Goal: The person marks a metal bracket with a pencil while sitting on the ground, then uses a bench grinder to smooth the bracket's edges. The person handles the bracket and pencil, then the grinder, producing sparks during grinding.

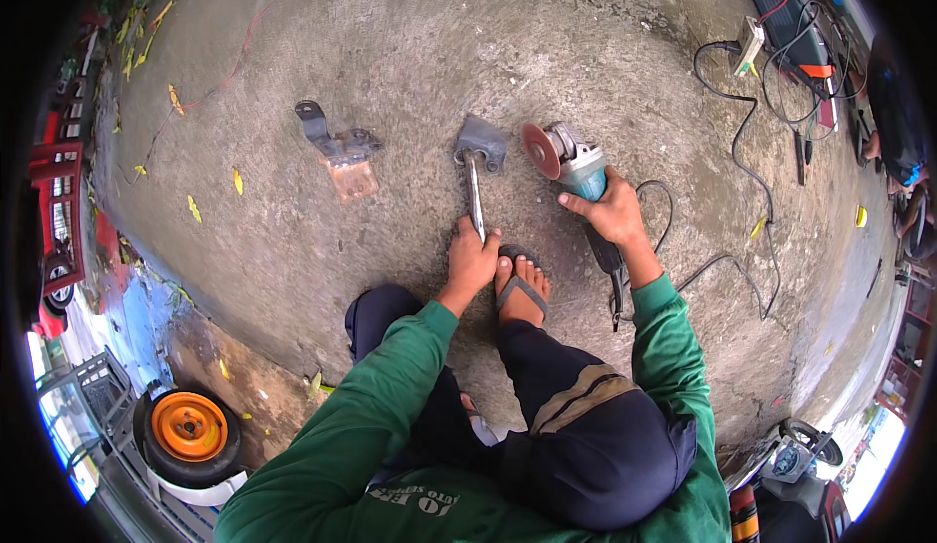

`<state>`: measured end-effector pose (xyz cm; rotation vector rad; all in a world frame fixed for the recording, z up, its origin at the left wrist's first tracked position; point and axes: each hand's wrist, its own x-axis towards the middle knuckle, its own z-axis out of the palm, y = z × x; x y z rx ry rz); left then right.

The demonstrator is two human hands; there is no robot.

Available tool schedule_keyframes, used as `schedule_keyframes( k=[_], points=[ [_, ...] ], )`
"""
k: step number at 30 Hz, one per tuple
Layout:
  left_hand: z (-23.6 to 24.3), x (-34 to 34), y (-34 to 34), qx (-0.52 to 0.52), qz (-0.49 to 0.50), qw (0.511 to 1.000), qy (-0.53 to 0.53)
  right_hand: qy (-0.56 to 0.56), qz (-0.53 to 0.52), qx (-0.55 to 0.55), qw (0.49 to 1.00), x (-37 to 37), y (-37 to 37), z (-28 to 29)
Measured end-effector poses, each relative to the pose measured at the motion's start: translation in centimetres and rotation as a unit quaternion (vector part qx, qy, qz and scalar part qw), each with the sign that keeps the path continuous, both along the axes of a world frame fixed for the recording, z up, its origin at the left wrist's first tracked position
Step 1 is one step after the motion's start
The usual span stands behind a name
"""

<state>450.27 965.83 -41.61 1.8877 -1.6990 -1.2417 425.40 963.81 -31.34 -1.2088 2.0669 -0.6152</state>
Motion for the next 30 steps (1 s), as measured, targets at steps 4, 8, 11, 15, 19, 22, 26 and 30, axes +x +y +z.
schedule_keyframes(
  k=[4, 8, 11, 15, 19, 22, 26, 30],
  points=[
    [0.5, 0.7, -0.5, 0.022, -0.038, 0.999, -0.025, 0.001, 0.052, 0.02, 0.998, -0.9, -1.0, -1.5],
    [0.2, 1.5, -0.8, 0.016, -0.05, 0.998, -0.021, 0.038, 0.076, 0.058, 0.995, -1.0, -1.7, -2.2],
    [0.2, 1.7, -0.8, 0.014, -0.044, 0.999, -0.022, 0.034, 0.071, 0.059, 0.995, -0.7, -2.0, -2.4],
    [0.5, 2.1, -1.5, 0.035, -0.069, 0.996, -0.036, 0.024, 0.072, 0.03, 0.997, -1.3, -1.8, -3.0],
    [0.9, 2.7, -2.2, 0.057, -0.096, 0.992, -0.06, 0.037, 0.069, 0.048, 0.996, -1.5, -1.7, -2.8],
    [0.9, 2.8, -2.1, 0.047, -0.092, 0.993, -0.061, 0.014, 0.074, 0.075, 0.994, -1.7, -1.8, -2.6],
    [0.7, 2.5, -1.8, 0.024, -0.081, 0.995, -0.057, 0.026, 0.08, 0.052, 0.995, -1.9, -1.6, -2.8],
    [0.6, 2.5, -1.8, 0.028, -0.076, 0.996, -0.038, 0.037, 0.084, 0.061, 0.994, -1.5, -1.7, -2.5]
  ],
)
